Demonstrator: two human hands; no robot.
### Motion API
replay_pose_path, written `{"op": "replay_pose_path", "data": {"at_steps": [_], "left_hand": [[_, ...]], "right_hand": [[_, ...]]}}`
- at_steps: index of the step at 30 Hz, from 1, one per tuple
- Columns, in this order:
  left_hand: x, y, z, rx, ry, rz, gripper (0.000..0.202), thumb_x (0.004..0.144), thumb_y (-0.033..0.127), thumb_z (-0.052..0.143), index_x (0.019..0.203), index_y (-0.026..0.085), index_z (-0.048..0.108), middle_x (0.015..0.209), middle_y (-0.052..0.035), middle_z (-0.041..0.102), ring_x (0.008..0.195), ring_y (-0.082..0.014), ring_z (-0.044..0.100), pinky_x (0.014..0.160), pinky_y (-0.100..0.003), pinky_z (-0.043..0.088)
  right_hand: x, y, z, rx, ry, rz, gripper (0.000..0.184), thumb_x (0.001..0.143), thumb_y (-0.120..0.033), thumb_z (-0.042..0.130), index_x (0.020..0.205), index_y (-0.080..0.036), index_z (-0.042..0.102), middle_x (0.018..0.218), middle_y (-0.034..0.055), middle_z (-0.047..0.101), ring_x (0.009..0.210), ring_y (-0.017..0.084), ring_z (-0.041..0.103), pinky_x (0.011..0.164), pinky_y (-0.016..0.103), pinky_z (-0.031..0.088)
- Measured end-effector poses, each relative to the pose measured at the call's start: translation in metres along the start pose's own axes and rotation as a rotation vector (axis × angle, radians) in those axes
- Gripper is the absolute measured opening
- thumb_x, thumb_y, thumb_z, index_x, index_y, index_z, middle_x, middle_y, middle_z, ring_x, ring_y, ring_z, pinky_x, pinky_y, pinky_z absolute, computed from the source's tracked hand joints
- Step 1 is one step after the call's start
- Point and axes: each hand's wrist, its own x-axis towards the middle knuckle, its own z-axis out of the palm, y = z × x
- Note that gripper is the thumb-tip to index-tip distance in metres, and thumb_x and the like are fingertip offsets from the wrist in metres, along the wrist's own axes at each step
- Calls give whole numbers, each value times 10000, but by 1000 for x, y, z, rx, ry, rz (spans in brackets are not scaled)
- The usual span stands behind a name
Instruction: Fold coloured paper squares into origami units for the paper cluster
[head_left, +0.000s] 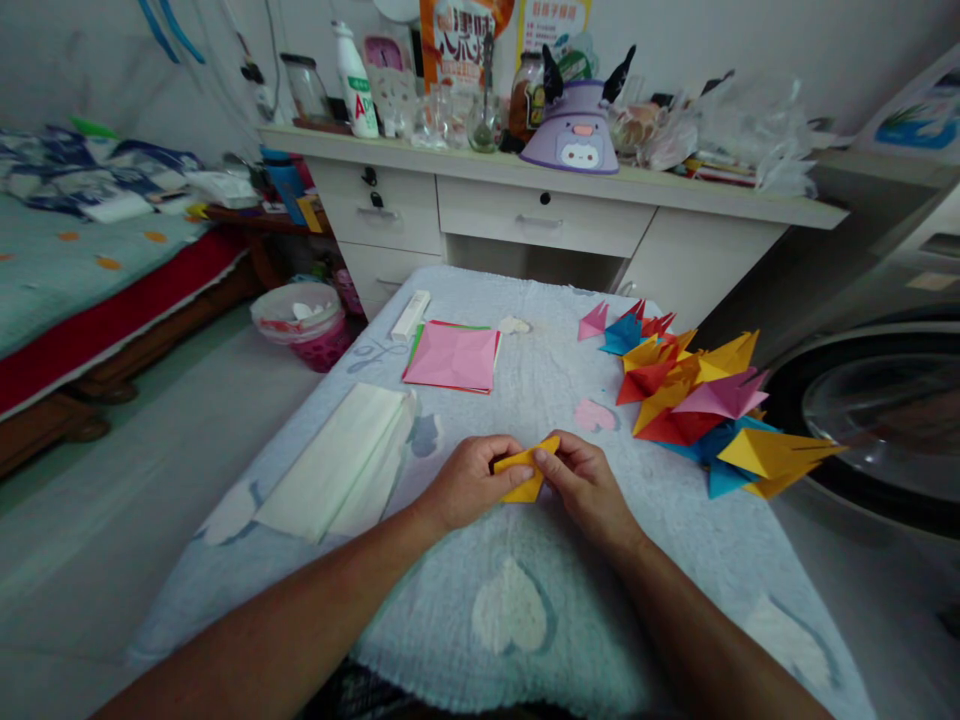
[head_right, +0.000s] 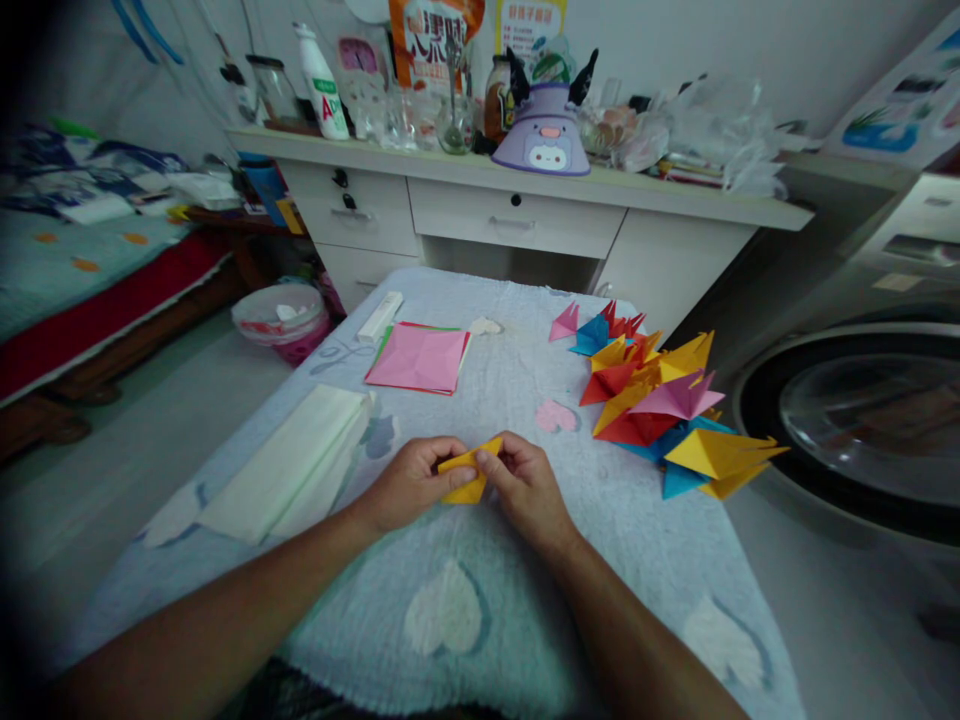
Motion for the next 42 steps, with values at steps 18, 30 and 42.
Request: {"op": "replay_pose_path", "data": {"at_steps": [18,30,42], "left_hand": [[4,-6,-2,-496,40,-101,435,734,355,735,1060,171,513,765,7,641,657,-129,616,628,-238,457],[5,-5,-6,-526,210,-112,577,757,328,713,1240,246,408,758,53,575,573,-84,541,487,-179,357],[4,-2,-10,-327,310,-59,285,825,253,594,1099,196,541,794,8,608,731,-114,584,716,-246,455]], "right_hand": [[1,4,-7,235,-93,6,501,756,-395,717,1208,-260,549,879,-2,567,684,129,512,562,233,410],[-2,-2,-9,147,-175,-19,384,768,-376,724,1116,-280,593,879,-6,561,697,126,506,622,251,423],[4,2,-15,-418,145,-468,204,824,-133,593,929,-260,714,830,27,604,762,175,573,672,304,443]]}}
